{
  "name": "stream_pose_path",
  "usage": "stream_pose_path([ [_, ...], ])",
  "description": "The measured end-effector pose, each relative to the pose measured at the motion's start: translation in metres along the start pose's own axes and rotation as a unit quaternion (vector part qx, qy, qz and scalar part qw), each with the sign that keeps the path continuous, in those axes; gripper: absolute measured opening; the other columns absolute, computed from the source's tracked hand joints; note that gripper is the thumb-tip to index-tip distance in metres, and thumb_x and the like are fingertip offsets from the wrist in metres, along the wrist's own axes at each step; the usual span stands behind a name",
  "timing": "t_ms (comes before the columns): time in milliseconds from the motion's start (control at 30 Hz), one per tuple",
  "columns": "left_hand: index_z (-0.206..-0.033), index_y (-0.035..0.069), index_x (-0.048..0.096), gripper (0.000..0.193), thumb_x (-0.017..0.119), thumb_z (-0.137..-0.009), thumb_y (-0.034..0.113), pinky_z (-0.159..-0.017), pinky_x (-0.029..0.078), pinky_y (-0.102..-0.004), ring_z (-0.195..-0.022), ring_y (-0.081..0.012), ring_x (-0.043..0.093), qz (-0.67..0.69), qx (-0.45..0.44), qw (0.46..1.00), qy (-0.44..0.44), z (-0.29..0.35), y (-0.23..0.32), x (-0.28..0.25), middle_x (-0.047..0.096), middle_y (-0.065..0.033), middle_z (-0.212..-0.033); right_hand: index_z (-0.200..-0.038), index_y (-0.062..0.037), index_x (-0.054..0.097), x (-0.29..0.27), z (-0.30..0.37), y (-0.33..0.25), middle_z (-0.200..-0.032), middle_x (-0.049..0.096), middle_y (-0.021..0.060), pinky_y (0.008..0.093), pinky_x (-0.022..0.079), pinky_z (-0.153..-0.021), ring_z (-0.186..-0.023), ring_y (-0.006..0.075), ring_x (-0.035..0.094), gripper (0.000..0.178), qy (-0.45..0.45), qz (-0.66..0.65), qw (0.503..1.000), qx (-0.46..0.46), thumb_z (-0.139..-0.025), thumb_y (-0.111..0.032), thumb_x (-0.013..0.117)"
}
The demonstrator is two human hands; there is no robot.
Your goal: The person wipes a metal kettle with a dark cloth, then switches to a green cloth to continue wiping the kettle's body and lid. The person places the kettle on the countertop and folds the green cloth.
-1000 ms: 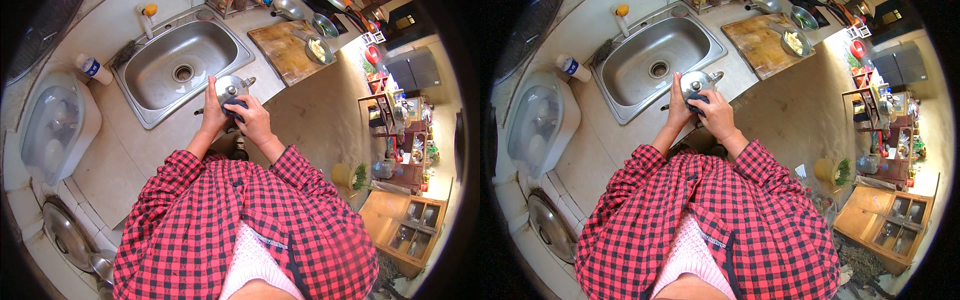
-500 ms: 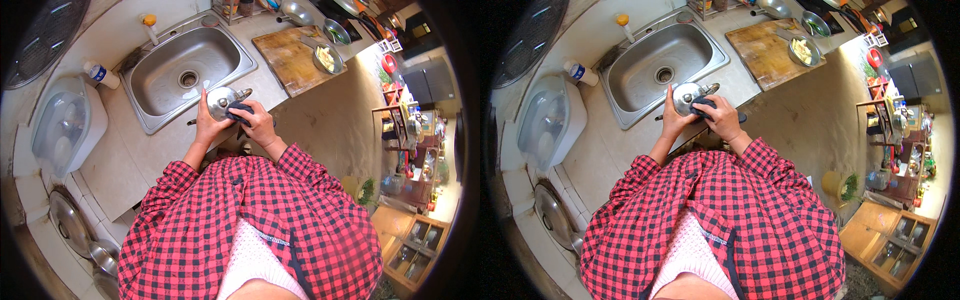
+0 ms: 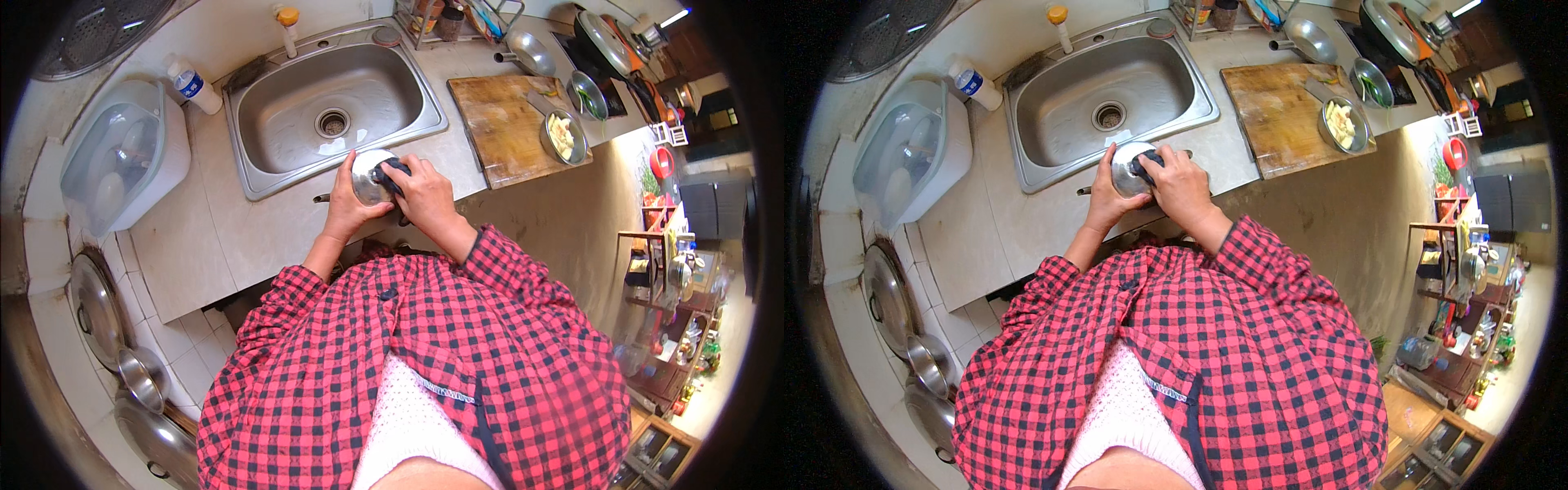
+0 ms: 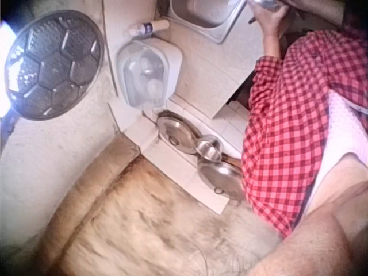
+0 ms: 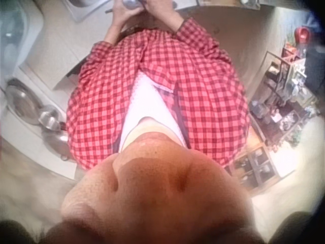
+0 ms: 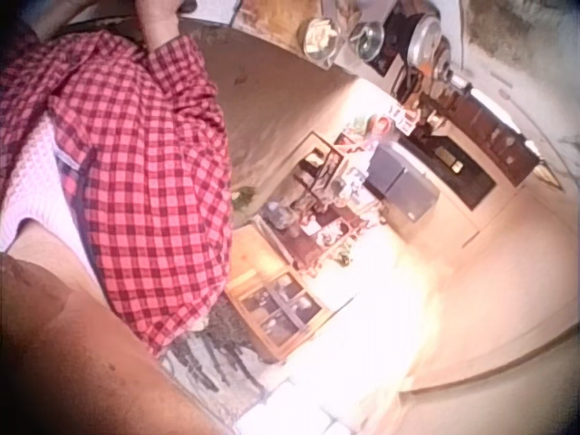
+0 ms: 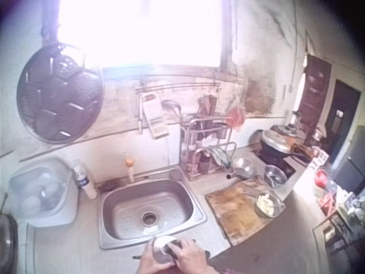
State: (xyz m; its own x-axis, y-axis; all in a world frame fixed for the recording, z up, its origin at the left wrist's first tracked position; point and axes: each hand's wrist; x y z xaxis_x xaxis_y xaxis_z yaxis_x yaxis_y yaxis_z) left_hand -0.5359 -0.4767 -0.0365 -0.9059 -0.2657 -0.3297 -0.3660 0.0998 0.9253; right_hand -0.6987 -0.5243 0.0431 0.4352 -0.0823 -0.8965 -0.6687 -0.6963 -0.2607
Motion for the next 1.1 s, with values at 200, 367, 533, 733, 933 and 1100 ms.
stream_pose_path([
  [200, -0.149, 0.003, 0.017, 0.126, 0.091, -0.051, 0.029, -0.108, 0.037, -0.0392, -0.129, -0.0327, 0.046, 0.036, 0.001, 0.999, 0.004, -0.001, -0.002, 0.002, 0.044, -0.0212, -0.140, -0.111, -0.0165, 0.068, -0.015, 0.028, 0.006, -0.099, 0.059, 0.0061, 0.0378, 0.053, -0.072, -0.091, 0.0256, 0.062, 0.040, -0.047, -0.019, 0.999, -0.006, -0.072, -0.013, 0.072],
  [367, -0.151, 0.003, 0.007, 0.135, 0.093, -0.051, 0.031, -0.109, 0.036, -0.0379, -0.130, -0.0304, 0.045, 0.080, -0.018, 0.997, 0.007, 0.004, -0.009, 0.003, 0.043, -0.0201, -0.141, -0.096, -0.0199, 0.074, -0.036, -0.013, 0.009, -0.094, 0.060, 0.0060, 0.0402, 0.053, -0.070, -0.087, 0.0271, 0.064, 0.024, -0.137, -0.066, 0.988, 0.039, -0.072, -0.015, 0.073],
  [533, -0.150, 0.001, 0.002, 0.141, 0.093, -0.048, 0.033, -0.110, 0.035, -0.0371, -0.132, -0.0308, 0.043, 0.074, -0.068, 0.995, -0.003, 0.002, -0.016, 0.011, 0.040, -0.0191, -0.144, -0.092, -0.0189, 0.073, 0.003, -0.069, -0.012, -0.092, 0.059, 0.0059, 0.0389, 0.053, -0.071, -0.084, 0.0273, 0.062, 0.024, -0.089, -0.040, 0.987, -0.132, -0.070, -0.011, 0.068],
  [733, -0.149, 0.001, 0.012, 0.133, 0.092, -0.050, 0.036, -0.108, 0.036, -0.0399, -0.130, -0.0337, 0.044, 0.049, -0.121, 0.991, 0.015, 0.005, -0.017, 0.012, 0.042, -0.0232, -0.142, -0.091, -0.0244, 0.075, 0.020, -0.059, 0.008, -0.094, 0.061, 0.0046, 0.0403, 0.053, -0.073, -0.086, 0.0286, 0.062, 0.025, -0.076, -0.057, 0.993, -0.074, -0.073, -0.009, 0.066],
  [933, -0.150, 0.002, 0.014, 0.129, 0.091, -0.052, 0.036, -0.110, 0.033, -0.0380, -0.132, -0.0329, 0.042, 0.082, -0.082, 0.993, 0.017, 0.008, -0.016, 0.010, 0.040, -0.0236, -0.143, -0.091, -0.0232, 0.076, -0.007, -0.063, 0.029, -0.092, 0.061, 0.0061, 0.0403, 0.055, -0.071, -0.087, 0.0274, 0.063, 0.023, -0.107, 0.070, 0.992, 0.010, -0.075, -0.010, 0.065],
  [1100, -0.148, 0.001, 0.016, 0.128, 0.092, -0.050, 0.035, -0.110, 0.035, -0.0380, -0.133, -0.0314, 0.041, 0.102, -0.097, 0.990, 0.009, 0.003, -0.018, 0.014, 0.039, -0.0213, -0.144, -0.089, -0.0241, 0.076, 0.013, -0.057, -0.012, -0.092, 0.060, 0.0049, 0.0381, 0.054, -0.071, -0.083, 0.0278, 0.062, 0.026, -0.080, 0.011, 0.985, -0.149, -0.071, -0.009, 0.065],
])
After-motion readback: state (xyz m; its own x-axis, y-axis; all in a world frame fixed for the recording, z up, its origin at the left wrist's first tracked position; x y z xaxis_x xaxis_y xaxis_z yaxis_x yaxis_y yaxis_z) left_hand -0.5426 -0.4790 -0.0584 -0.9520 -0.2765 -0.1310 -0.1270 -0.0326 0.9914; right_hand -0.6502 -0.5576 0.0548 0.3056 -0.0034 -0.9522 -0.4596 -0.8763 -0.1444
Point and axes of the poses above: each hand's wrist, its own z-axis away from the middle knuckle, its own x-axis out of the palm, y = z × x
